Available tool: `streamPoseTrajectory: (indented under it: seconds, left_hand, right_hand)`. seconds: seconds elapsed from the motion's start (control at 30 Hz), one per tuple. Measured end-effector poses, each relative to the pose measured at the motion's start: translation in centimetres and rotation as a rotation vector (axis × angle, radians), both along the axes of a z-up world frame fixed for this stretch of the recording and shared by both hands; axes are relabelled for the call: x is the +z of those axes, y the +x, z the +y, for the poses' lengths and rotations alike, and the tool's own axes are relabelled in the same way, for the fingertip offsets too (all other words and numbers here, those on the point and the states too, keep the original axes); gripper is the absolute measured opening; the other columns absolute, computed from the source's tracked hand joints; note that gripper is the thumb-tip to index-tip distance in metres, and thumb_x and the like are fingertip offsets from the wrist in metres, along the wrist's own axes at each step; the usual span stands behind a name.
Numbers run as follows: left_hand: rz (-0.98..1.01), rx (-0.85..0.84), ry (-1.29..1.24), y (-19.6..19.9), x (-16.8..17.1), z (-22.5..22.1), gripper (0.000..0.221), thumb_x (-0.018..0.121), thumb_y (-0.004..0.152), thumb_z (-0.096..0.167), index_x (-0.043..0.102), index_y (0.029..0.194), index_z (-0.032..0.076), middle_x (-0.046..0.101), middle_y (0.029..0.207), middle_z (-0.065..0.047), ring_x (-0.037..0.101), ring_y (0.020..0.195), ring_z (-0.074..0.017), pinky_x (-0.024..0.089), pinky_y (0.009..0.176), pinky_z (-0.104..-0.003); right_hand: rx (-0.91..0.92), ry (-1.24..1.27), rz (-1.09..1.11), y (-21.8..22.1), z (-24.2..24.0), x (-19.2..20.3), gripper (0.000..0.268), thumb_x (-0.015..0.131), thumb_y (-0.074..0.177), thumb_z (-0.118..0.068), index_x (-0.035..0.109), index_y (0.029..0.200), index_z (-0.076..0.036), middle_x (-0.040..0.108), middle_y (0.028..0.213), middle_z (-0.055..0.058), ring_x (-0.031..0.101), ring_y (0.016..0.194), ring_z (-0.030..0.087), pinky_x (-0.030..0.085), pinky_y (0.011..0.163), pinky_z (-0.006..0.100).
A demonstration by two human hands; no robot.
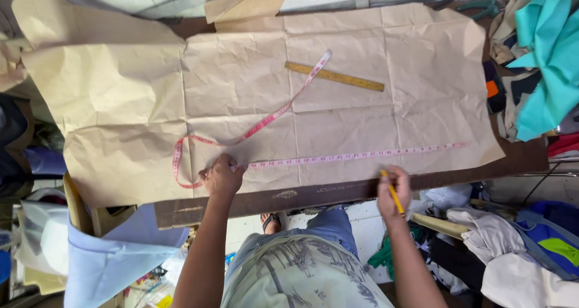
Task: Drafting a garment pattern on brown paper by measuring with a tape measure, marking with a pencil, and cutting with scissors.
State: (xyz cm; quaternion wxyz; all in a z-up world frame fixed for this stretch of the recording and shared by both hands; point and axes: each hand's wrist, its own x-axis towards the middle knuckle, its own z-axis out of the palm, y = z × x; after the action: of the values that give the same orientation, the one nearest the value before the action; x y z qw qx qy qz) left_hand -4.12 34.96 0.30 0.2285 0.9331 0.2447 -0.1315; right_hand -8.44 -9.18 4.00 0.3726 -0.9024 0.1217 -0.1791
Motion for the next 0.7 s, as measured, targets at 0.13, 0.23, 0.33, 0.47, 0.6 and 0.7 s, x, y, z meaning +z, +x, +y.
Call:
streamPoseTrajectory:
  seconds: [0.13, 0.23, 0.33, 0.47, 0.6, 0.7]
  left_hand:
    - [0.007, -0.002, 0.005, -0.2, 0.7, -0.3, 0.027, 0.078, 0.085, 0.042, 0.063, 0.103, 0.027, 0.073, 0.107, -0.003, 0.07, 0.11, -0.035, 0.032, 0.11, -0.055]
    - [0.026, 0.008, -0.002, 0.1, 0.6, -0.2, 0.027, 0.078, 0.086, 0.041, 0.063, 0.104, 0.027, 0.072, 0.109, -0.002, 0.068, 0.112, -0.0354, 0.032, 0.108, -0.055]
    - [0.038, -0.001, -0.013, 0.0, 1.0, -0.3, 0.027, 0.077, 0.086, 0.041, 0.062, 0.103, 0.027, 0.072, 0.11, -0.002, 0.068, 0.112, -0.0357, 0.034, 0.106, -0.054]
    - [0.046, -0.011, -0.016, 0.2, 1.0, -0.2, 0.028, 0.077, 0.085, 0.044, 0.061, 0.102, 0.028, 0.072, 0.108, -0.002, 0.068, 0.111, -0.0349, 0.036, 0.101, -0.053]
    - [0.04, -0.006, -0.034, 0.1, 0.5, 0.1, 0.03, 0.077, 0.085, 0.046, 0.061, 0.103, 0.028, 0.072, 0.109, -0.003, 0.068, 0.113, -0.0357, 0.037, 0.102, -0.053]
    - [0.036, -0.01, -0.007, 0.0, 0.5, 0.0, 0.03, 0.077, 0.084, 0.049, 0.062, 0.101, 0.029, 0.073, 0.106, -0.001, 0.069, 0.111, -0.034, 0.037, 0.102, -0.052]
  right_hand:
    - [0.233, 0.408, 0.011, 0.2, 5.4, -1.7, 0.017, 0.07, 0.086, -0.002, 0.077, 0.101, -0.009, 0.07, 0.086, 0.009, 0.066, 0.084, 0.018, 0.054, 0.083, 0.032]
    - [0.335, 0.538, 0.043, 2.4, 7.6, -2.9, 0.017, 0.07, 0.084, 0.001, 0.076, 0.098, -0.006, 0.067, 0.075, 0.007, 0.061, 0.07, 0.012, 0.054, 0.07, 0.029]
    - [0.443, 0.516, -0.008, 4.2, 9.2, -1.8, 0.016, 0.071, 0.081, 0.004, 0.076, 0.094, -0.004, 0.067, 0.074, 0.01, 0.061, 0.067, 0.013, 0.053, 0.062, 0.029]
    - [0.528, 0.446, -0.048, 5.6, 9.8, -1.9, 0.014, 0.07, 0.079, 0.003, 0.077, 0.089, -0.004, 0.068, 0.075, 0.011, 0.062, 0.065, 0.017, 0.051, 0.058, 0.03]
    - [0.548, 0.383, -0.077, 5.7, 9.9, -2.4, 0.016, 0.068, 0.079, 0.001, 0.076, 0.091, -0.007, 0.069, 0.076, 0.011, 0.065, 0.067, 0.021, 0.053, 0.06, 0.031]
    - [0.557, 0.465, -0.135, 5.6, 9.8, -2.8, 0.013, 0.067, 0.08, 0.007, 0.072, 0.089, 0.0, 0.065, 0.072, 0.014, 0.061, 0.062, 0.019, 0.05, 0.055, 0.032]
